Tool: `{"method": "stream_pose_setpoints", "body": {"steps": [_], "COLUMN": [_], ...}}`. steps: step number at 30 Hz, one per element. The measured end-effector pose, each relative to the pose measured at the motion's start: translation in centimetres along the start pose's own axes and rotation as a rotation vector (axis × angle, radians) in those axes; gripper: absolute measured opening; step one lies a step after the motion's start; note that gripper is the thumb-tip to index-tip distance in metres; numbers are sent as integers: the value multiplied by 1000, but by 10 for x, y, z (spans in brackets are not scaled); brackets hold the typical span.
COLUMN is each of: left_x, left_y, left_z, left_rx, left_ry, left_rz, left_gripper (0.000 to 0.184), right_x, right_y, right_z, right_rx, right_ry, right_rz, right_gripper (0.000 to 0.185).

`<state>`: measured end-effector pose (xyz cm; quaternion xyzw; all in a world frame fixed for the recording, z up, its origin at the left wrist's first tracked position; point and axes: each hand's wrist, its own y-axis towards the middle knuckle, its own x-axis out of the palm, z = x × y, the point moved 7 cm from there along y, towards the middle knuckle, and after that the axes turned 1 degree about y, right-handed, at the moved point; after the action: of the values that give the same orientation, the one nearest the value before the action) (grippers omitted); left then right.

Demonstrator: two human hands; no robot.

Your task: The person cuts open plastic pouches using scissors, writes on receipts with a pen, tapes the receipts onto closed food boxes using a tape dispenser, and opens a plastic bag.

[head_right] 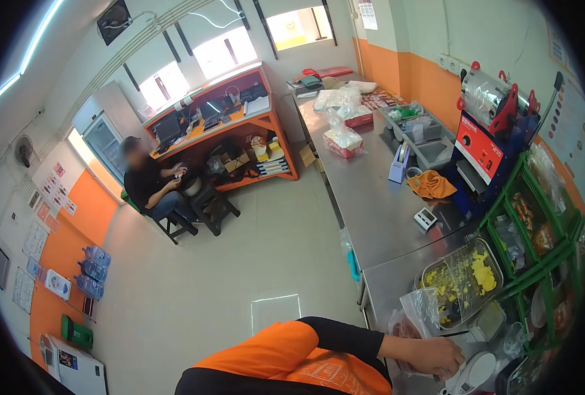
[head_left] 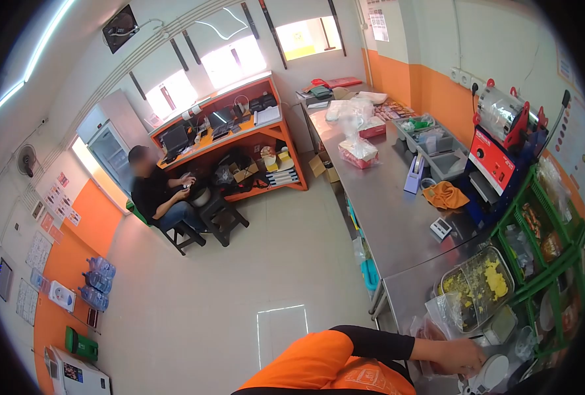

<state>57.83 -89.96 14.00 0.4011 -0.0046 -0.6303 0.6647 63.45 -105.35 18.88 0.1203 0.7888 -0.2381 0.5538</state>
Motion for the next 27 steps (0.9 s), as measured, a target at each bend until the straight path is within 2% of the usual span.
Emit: {"method": "stream_pose_setpoints", "body": {"steps": [4, 10, 13, 19, 21, 23, 25, 27], "left_x": [6, -1, -2, -6, -9, -7, -4, -5], "left_y": [3, 3, 3, 0, -1, -2, -4, -4], "left_z": [-2, 7, 5, 8, 7, 4, 2, 2], "left_rx": [12, 51, 49, 40, 22, 6, -4, -57], "left_ry": [-1, 24, 28, -2, 14, 40, 76, 96], "left_rz": [-44, 2, 10, 12, 9, 19, 35, 1], "left_gripper": [8, 9, 8, 8, 8, 7, 6, 5], "right_x": [1, 8, 9, 5, 1, -1, 2, -4], "right_y": [4, 6, 9, 11, 5, 3, 8, 5], "right_z": [-7, 0, -4, -19, -27, -25, -16, -19], "right_rx": [-67, -92, 2, 55, -449, -458, 36, -25], "right_ry": [-68, -112, -83, -76, -233, -209, -12, -50], "right_rz": [54, 3, -5, -28, 413, 430, 29, 37], "right_gripper": [41, 40, 40, 41, 41, 42, 43, 45]}}
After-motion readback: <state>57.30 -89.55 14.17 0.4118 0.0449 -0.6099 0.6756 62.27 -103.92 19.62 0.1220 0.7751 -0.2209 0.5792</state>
